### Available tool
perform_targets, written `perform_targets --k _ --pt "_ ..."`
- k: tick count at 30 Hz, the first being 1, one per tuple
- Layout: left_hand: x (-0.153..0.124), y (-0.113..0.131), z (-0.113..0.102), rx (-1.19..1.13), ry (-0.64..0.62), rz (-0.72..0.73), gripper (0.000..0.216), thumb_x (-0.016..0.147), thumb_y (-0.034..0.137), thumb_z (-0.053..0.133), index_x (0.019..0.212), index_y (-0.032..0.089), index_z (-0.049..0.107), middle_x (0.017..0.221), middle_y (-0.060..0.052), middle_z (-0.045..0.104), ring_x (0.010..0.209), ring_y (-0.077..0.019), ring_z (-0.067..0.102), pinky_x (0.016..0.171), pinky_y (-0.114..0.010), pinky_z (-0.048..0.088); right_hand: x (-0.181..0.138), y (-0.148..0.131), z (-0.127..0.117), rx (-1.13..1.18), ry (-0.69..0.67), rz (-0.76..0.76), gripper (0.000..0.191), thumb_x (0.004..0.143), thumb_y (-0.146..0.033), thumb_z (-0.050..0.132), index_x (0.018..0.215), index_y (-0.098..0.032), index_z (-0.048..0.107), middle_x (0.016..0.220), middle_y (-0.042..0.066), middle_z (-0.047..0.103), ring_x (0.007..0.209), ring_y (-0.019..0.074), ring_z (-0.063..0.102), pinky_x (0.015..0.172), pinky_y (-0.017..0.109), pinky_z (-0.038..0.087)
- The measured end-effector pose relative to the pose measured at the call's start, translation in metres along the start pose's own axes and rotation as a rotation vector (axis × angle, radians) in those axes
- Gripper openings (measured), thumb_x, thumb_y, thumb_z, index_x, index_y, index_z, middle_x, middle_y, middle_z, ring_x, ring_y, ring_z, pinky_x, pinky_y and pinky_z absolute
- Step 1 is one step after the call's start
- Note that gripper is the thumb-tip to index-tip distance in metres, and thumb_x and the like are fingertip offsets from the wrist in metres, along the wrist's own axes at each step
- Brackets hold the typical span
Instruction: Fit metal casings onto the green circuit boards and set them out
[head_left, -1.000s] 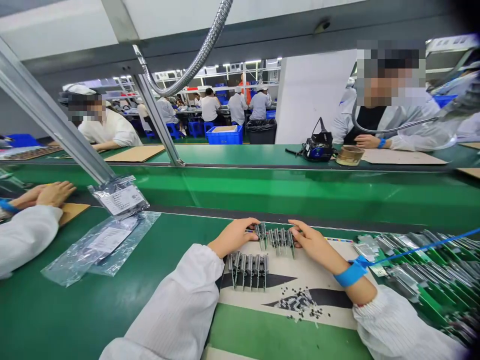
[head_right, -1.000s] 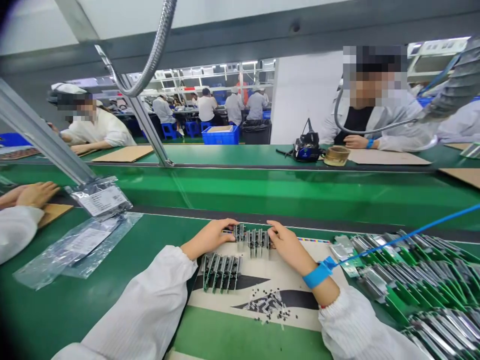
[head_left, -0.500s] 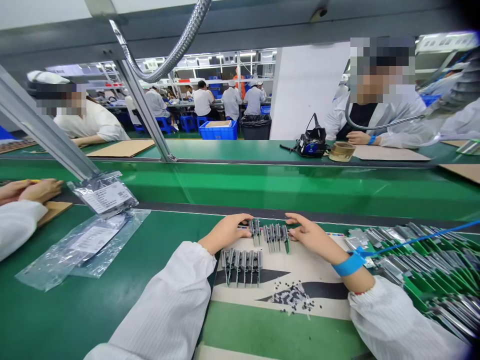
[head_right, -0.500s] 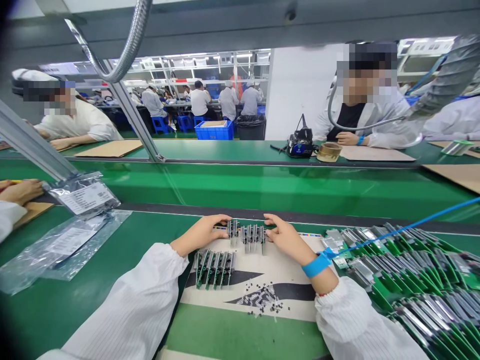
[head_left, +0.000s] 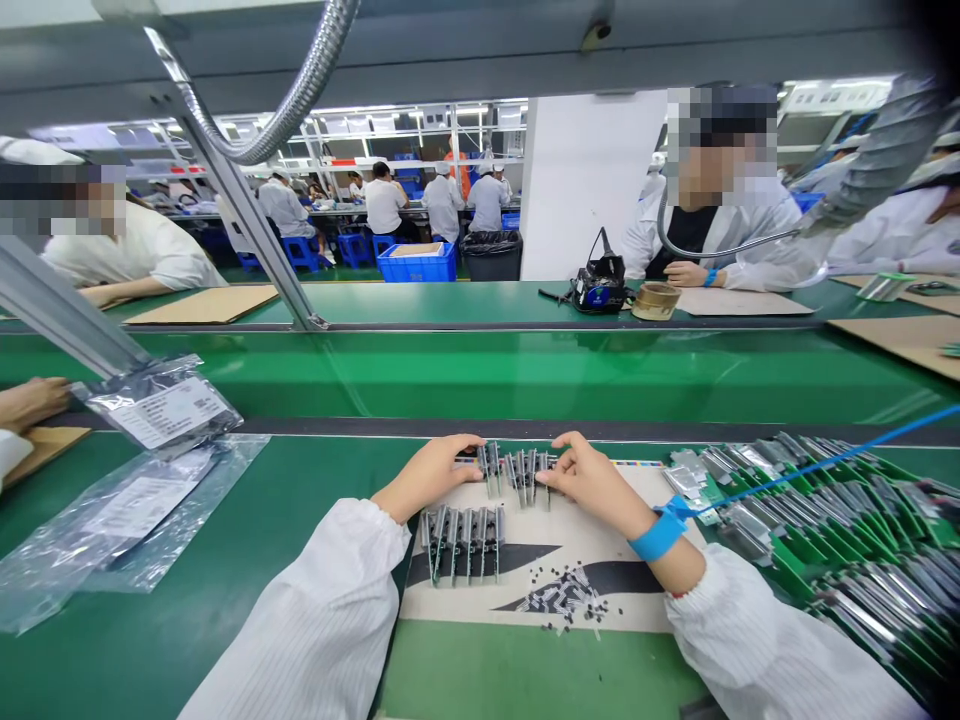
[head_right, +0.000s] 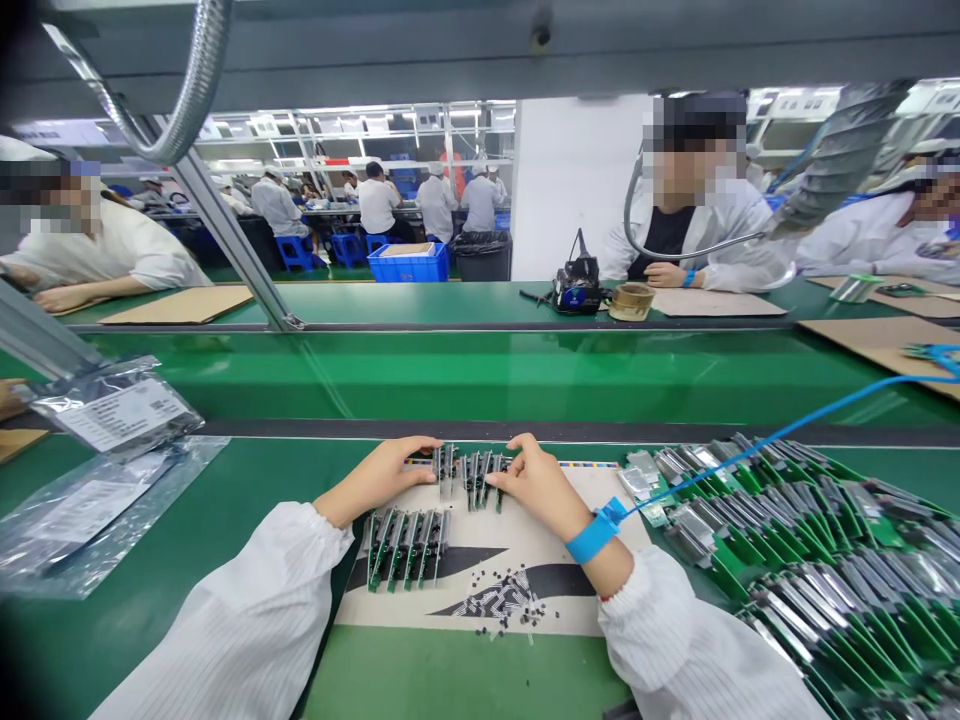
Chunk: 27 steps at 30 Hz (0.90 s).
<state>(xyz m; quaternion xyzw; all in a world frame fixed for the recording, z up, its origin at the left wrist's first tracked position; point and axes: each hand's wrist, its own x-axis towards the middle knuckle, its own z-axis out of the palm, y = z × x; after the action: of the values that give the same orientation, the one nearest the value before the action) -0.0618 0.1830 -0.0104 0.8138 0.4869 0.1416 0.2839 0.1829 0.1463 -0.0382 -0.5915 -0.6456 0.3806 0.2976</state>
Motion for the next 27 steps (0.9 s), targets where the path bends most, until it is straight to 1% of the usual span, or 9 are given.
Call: perform_targets --k 3,6,10,13,16,18,20,23,27 --pt "0.001 0.0 -0.001 0.011 -0.004 -0.004 0.04 0.085 0.026 0.066 0.123 0.017 0.058 0.127 -0.012 0.062 0.115 -0.0269 0.058 0.1 -0.05 0.043 0.001 0.002 -0.001 0.018 0.004 -0.001 0.028 0.085 -0.027 0.069 0.107 -0.015 0.056 0.071 -0.004 0.057 0.062 0.0127 0.057 0.063 0.028 0.05" --pt "0.001 0.001 -0.002 0.019 -0.005 -0.004 0.041 0.084 0.024 0.066 0.123 0.016 0.058 0.127 -0.012 0.062 0.116 -0.0268 0.058 0.1 -0.049 0.043 0.005 0.006 -0.005 0.036 0.01 0.006 0.024 0.089 -0.028 0.065 0.107 -0.015 0.057 0.078 -0.002 0.059 0.066 0.0129 0.059 0.065 0.03 0.051" --pt "0.001 0.002 -0.002 0.024 -0.004 -0.015 0.043 0.083 0.023 0.067 0.124 0.016 0.058 0.128 -0.012 0.063 0.117 -0.0271 0.058 0.1 -0.047 0.042 0.012 0.016 -0.015 0.058 0.017 0.036 0.019 0.095 -0.028 0.058 0.108 -0.014 0.058 0.09 0.002 0.062 0.071 0.0128 0.061 0.064 0.029 0.054" --pt "0.001 0.002 -0.003 0.025 -0.011 -0.031 0.044 0.082 0.024 0.067 0.125 0.017 0.058 0.13 -0.011 0.062 0.118 -0.0273 0.057 0.1 -0.045 0.043 0.016 0.023 -0.023 0.051 0.001 0.043 0.018 0.095 -0.029 0.057 0.103 -0.013 0.06 0.091 0.002 0.063 0.073 0.0131 0.062 0.065 0.029 0.055" --pt "-0.001 0.001 -0.011 0.035 -0.021 -0.049 0.047 0.081 0.024 0.068 0.127 0.02 0.057 0.132 -0.01 0.061 0.12 -0.026 0.056 0.102 -0.041 0.042 0.018 0.028 -0.025 0.022 -0.023 0.036 0.018 0.095 -0.031 0.058 0.097 -0.013 0.061 0.089 0.002 0.063 0.073 0.0131 0.062 0.066 0.029 0.054" --pt "-0.003 -0.002 -0.02 0.053 -0.028 -0.072 0.049 0.081 0.024 0.068 0.128 0.019 0.055 0.132 -0.01 0.06 0.12 -0.0254 0.056 0.102 -0.042 0.042 0.018 0.03 -0.023 0.012 -0.03 0.038 0.019 0.095 -0.032 0.058 0.097 -0.013 0.062 0.088 0.002 0.063 0.071 0.0127 0.062 0.065 0.029 0.054" --pt "-0.006 -0.007 -0.03 0.082 -0.05 -0.108 0.047 0.082 0.023 0.068 0.126 0.016 0.056 0.129 -0.011 0.061 0.116 -0.0257 0.058 0.099 -0.044 0.044 0.019 0.031 -0.019 0.009 -0.021 0.046 0.02 0.096 -0.033 0.056 0.097 -0.013 0.061 0.087 0.002 0.063 0.069 0.0121 0.061 0.063 0.028 0.054" --pt "-0.01 -0.012 -0.041 0.133 -0.105 -0.168 0.039 0.081 0.026 0.07 0.117 0.015 0.061 0.119 -0.011 0.066 0.108 -0.0259 0.062 0.093 -0.046 0.047 0.02 0.033 -0.015 0.004 0.019 0.052 0.022 0.097 -0.035 0.054 0.098 -0.014 0.061 0.086 0.001 0.063 0.067 0.0117 0.061 0.063 0.028 0.053" --pt "-0.011 -0.015 -0.042 0.172 -0.134 -0.207 0.031 0.085 0.03 0.067 0.112 0.015 0.062 0.109 -0.009 0.067 0.101 -0.0243 0.063 0.089 -0.046 0.049 0.021 0.034 -0.012 0.003 0.052 0.045 0.025 0.097 -0.037 0.053 0.094 -0.014 0.061 0.083 0.001 0.062 0.065 0.0111 0.059 0.061 0.027 0.052"
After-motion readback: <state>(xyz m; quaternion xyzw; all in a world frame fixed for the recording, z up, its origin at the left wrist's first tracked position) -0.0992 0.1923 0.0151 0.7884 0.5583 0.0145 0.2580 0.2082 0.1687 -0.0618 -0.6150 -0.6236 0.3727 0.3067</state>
